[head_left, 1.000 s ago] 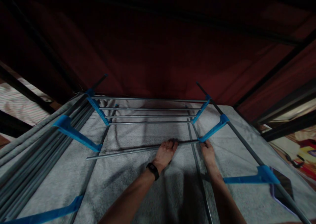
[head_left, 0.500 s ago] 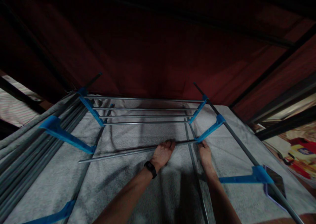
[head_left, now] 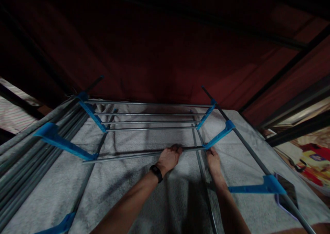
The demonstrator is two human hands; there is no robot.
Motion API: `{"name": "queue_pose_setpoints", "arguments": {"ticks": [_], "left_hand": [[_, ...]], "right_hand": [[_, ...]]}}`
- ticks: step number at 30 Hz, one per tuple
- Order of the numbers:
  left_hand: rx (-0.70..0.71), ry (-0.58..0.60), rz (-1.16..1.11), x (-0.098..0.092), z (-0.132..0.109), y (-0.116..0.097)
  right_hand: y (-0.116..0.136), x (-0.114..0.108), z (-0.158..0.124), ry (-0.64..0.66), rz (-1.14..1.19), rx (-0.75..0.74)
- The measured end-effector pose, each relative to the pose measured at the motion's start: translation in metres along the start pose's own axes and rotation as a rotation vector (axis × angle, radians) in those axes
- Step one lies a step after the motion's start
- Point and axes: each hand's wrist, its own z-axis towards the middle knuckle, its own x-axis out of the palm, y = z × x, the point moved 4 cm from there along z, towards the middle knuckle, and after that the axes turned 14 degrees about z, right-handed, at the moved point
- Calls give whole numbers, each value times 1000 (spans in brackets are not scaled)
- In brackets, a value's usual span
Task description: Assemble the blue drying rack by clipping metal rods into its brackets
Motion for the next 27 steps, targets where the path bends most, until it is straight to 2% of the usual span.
{"name": "queue_pose_setpoints", "arguments": {"ticks": [5,19,27], "left_hand": [[8,39,-36,-3,3,2],[-37,134,-139,-8,7,5],[-53,143,-136,-6,8,5]], "right_hand": [[2,0,-2,-16,-22,48],[5,2,-3,16,-52,63],[1,1,-1,6,-72,69]]}}
